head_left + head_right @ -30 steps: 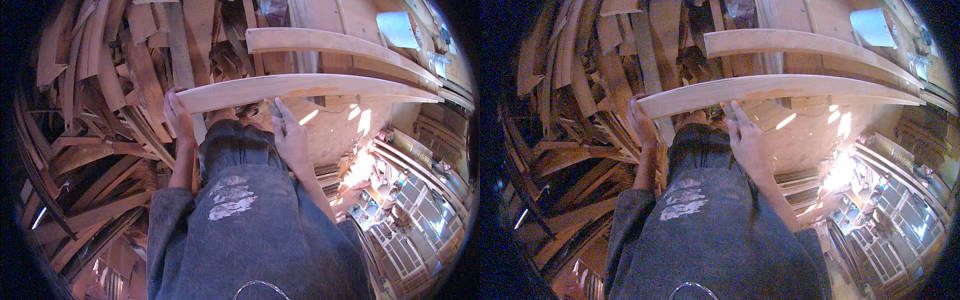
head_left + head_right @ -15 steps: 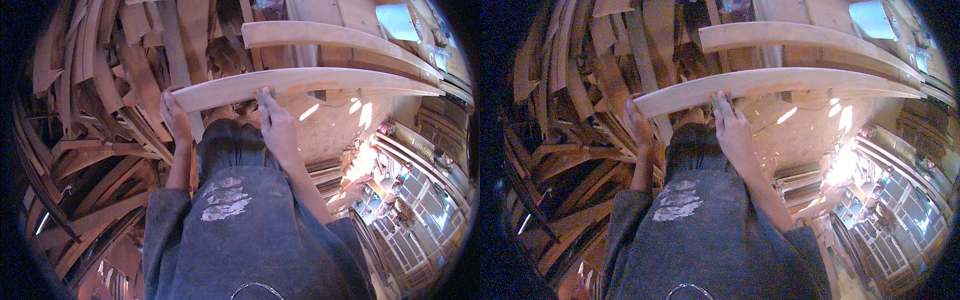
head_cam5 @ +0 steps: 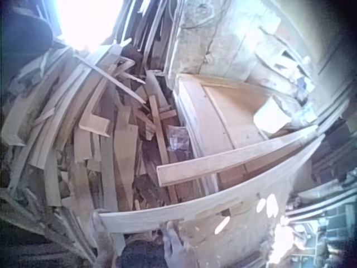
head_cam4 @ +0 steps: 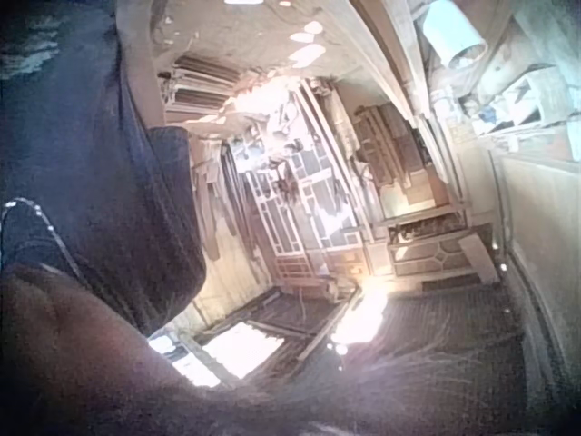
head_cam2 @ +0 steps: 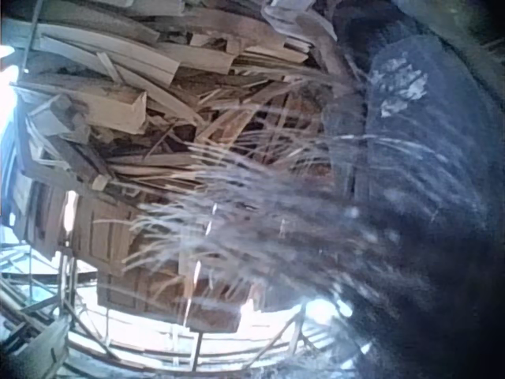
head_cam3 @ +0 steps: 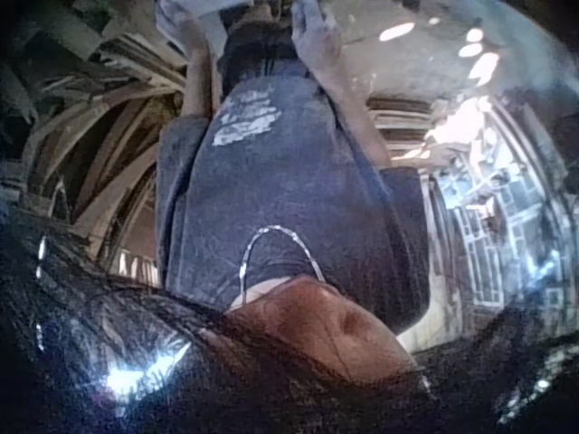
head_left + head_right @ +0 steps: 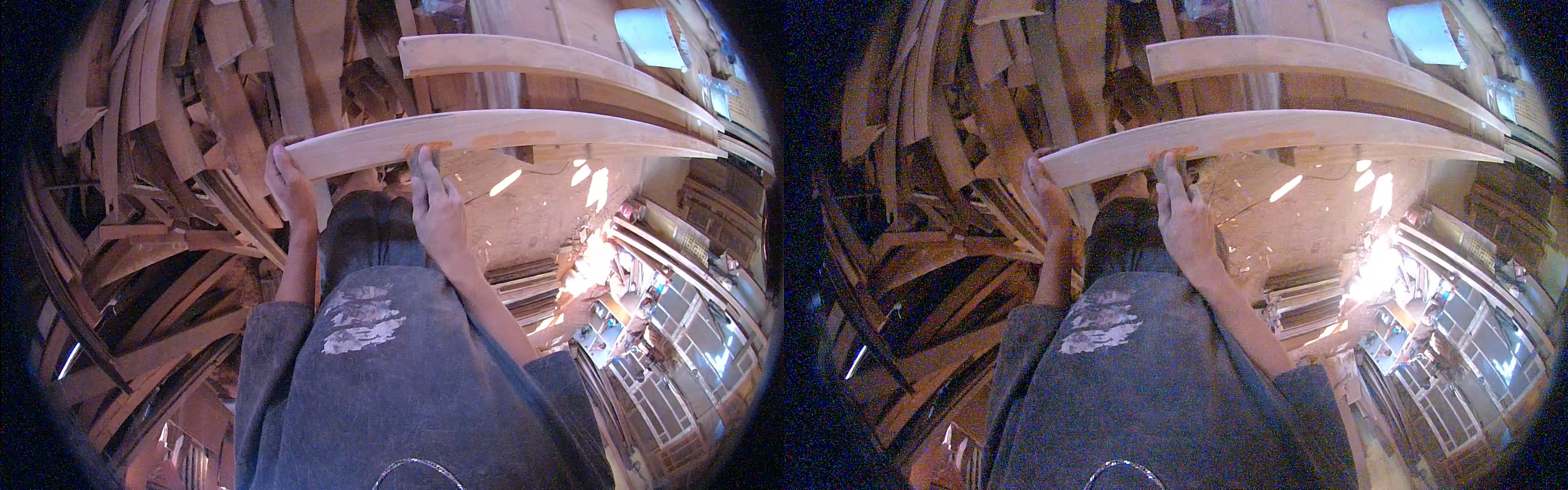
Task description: The person applies a substance from a bucket to curved wooden pieces using a putty knife and then sands the surfaces with a piece of sandpaper.
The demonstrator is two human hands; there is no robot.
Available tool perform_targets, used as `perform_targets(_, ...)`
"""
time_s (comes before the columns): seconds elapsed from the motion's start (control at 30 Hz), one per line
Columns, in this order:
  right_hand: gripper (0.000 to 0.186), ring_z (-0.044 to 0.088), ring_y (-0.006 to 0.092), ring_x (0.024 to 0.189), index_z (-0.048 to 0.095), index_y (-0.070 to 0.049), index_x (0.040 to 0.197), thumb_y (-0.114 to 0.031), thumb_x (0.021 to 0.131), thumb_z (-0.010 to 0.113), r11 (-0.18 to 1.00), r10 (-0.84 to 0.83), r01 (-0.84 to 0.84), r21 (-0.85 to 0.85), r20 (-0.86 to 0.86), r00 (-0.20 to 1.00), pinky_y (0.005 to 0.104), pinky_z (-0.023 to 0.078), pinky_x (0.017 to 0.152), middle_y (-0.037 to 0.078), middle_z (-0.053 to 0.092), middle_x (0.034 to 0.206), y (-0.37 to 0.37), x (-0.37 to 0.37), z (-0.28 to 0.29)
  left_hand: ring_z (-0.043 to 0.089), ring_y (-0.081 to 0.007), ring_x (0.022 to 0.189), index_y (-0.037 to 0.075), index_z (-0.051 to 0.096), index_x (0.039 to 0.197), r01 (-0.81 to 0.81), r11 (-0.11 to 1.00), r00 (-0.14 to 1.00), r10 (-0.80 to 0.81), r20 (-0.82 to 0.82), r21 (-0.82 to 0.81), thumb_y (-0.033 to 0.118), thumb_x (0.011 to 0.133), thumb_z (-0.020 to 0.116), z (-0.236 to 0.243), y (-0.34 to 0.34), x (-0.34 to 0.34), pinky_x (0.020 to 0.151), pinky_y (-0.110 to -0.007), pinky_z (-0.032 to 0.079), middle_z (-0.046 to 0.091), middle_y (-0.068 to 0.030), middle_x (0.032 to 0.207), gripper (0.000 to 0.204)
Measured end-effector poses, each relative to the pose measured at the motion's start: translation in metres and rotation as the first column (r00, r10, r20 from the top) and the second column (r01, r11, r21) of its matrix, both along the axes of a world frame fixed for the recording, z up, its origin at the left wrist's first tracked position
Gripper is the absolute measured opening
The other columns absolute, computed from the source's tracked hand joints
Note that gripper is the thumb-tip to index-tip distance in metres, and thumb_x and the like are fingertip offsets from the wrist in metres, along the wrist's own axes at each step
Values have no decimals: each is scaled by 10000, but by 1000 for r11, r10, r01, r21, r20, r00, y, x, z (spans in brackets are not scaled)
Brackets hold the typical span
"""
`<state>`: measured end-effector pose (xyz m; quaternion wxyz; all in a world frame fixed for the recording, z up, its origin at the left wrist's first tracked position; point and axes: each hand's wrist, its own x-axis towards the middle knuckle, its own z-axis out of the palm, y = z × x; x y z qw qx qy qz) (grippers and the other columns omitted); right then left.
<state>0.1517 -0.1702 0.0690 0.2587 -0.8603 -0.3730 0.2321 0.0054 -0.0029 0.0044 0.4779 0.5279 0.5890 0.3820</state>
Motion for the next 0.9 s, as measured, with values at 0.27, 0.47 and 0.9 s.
perform_targets(0.27,530,647,470,788,419,-180,1518,-212,1010,563,999,-29,29,23,9,1000,534,516,706,297,633,877,13,-10,-5,593,-190,819,-15,679,971,-6,1000,1000,6,15,18,260,1050,373,-5,0,-2,763,-324,459,673,-89,876,418)
perform_targets(0.47,526,644,463,772,418,-183,1519,-221,1013,559,998,-12,13,56,-20,1000,538,511,699,300,636,896,7,-14,-1,595,-193,799,-13,688,941,-21,1000,999,22,-38,23,268,1052,374,-1,2,3,755,-327,460,672,-89,863,436)
perform_targets(0.9,522,637,472,776,430,-171,1509,-205,1006,564,994,86,-85,75,-12,996,532,512,721,290,649,921,6,-19,-13,526,-149,724,-12,685,912,-62,997,998,63,-17,40,257,1051,390,-9,-1,2,693,-321,432,645,-60,809,423)
